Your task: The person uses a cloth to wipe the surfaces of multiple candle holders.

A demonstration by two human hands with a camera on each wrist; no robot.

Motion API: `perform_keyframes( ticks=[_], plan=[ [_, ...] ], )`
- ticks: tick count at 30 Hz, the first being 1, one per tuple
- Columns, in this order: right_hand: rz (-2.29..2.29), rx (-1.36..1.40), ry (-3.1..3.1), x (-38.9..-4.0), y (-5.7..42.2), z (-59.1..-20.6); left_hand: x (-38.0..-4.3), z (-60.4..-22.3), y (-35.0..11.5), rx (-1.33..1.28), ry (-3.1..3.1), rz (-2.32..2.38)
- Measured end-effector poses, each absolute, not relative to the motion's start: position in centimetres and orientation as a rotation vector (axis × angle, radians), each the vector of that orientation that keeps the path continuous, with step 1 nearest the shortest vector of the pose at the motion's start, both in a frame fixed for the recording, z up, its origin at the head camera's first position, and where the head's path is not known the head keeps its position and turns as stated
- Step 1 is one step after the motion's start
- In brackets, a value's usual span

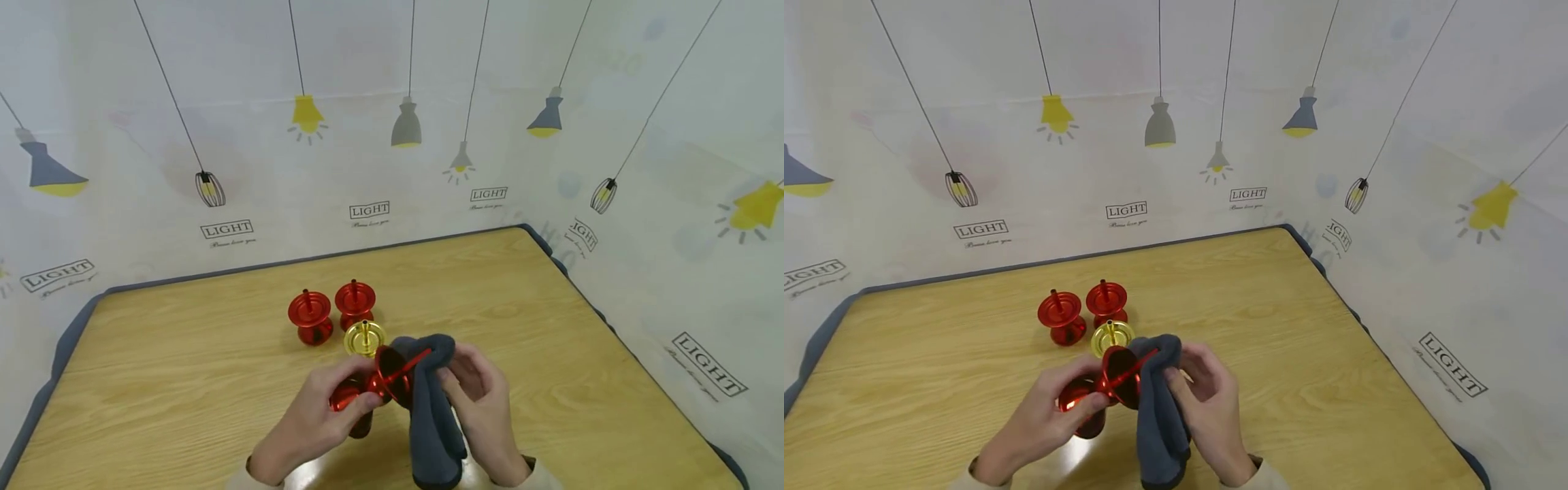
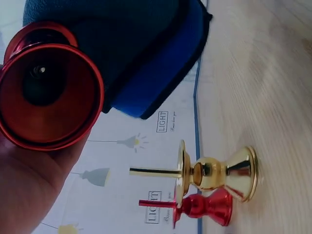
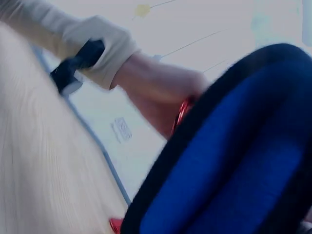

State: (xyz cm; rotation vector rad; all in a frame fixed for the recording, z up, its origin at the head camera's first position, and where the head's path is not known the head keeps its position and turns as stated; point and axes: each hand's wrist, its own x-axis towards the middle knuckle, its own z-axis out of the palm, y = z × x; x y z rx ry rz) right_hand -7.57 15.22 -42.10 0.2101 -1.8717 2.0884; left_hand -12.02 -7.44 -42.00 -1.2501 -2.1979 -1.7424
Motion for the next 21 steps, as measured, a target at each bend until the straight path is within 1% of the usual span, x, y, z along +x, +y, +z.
perform_keyframes(
  ticks=[5, 10, 12, 15, 18, 19, 21],
  plan=[
    [2.044, 0.49, -1.92, -7.5, 16.0, -42.9, -11.6, -41.8, -7.3, -1.303, -2.242, -1.748],
    [2.025, 0.588, -2.041, -7.7, 16.8, -43.3, -11.8, -42.2, -7.4, -1.397, -2.305, -1.976],
    [2.032, 0.63, -2.056, -7.7, 16.9, -43.5, -12.1, -42.7, -7.4, -1.47, -2.287, -2.166],
    [2.112, 0.725, -2.002, -7.9, 16.9, -43.5, -12.4, -43.8, -7.6, -1.595, -2.092, -2.704],
    [2.173, 0.799, -1.929, -8.0, 16.6, -43.5, -12.7, -44.7, -7.7, -1.592, -1.831, -3.212],
    [2.172, 0.807, -1.916, -8.1, 16.4, -43.5, -12.7, -44.8, -7.7, -1.569, -1.776, -3.312],
    [2.15, 0.774, -1.913, -8.2, 16.2, -43.4, -12.6, -44.4, -7.7, -1.503, -1.854, -3.226]
  ],
)
